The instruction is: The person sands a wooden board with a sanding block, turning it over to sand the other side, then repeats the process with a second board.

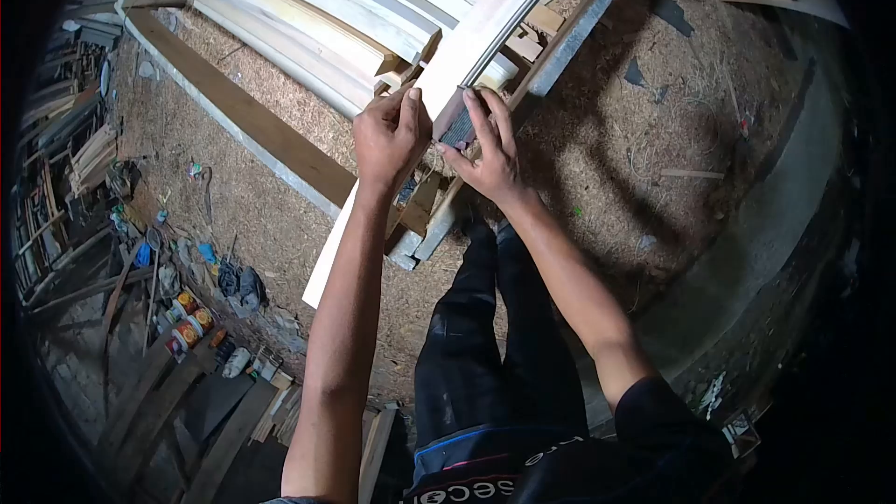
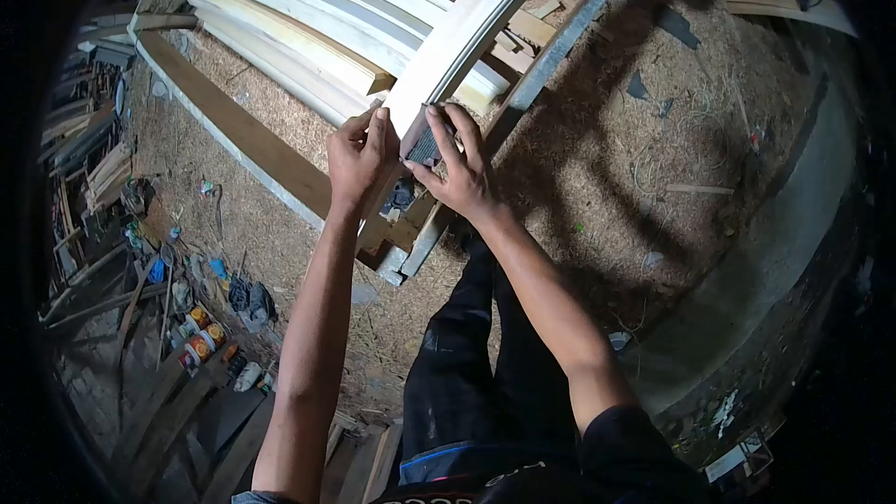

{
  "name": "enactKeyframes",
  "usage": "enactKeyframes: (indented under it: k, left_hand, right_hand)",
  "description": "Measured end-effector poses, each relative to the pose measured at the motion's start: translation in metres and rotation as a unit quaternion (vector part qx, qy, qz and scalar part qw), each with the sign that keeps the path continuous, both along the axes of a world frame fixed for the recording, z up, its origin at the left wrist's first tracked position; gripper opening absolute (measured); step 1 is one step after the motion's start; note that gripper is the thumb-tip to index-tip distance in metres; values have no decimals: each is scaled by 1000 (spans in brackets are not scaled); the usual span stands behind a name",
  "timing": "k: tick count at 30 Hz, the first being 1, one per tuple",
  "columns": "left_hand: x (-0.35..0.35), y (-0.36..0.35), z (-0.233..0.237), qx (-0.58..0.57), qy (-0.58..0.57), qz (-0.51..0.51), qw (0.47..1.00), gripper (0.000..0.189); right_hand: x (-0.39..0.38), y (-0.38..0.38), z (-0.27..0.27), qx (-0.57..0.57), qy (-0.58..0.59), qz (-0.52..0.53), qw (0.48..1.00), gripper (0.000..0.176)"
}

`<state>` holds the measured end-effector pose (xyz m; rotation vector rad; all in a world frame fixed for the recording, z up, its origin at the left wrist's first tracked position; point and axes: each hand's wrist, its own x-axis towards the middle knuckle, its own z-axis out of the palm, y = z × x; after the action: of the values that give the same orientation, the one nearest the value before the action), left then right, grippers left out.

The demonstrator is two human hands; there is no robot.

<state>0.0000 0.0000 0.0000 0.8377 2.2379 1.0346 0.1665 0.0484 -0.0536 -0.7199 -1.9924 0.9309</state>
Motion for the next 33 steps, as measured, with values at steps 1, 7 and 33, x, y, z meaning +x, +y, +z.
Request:
enactKeyframes:
  k: [1,7,33]
  left_hand:
    - [2,-2,5,4,3,-6,1000,33]
    - [4,-5,0,18,25,-7,1000,34]
    - [6,-2,-6,8,48,4,999,39]
  right_hand:
    - [2,0,3,19,-7,5,1000,85]
    - [11,10,-10,42,-21,-1,999,75]
    - [5,17,-9,73,53,46,995,79]
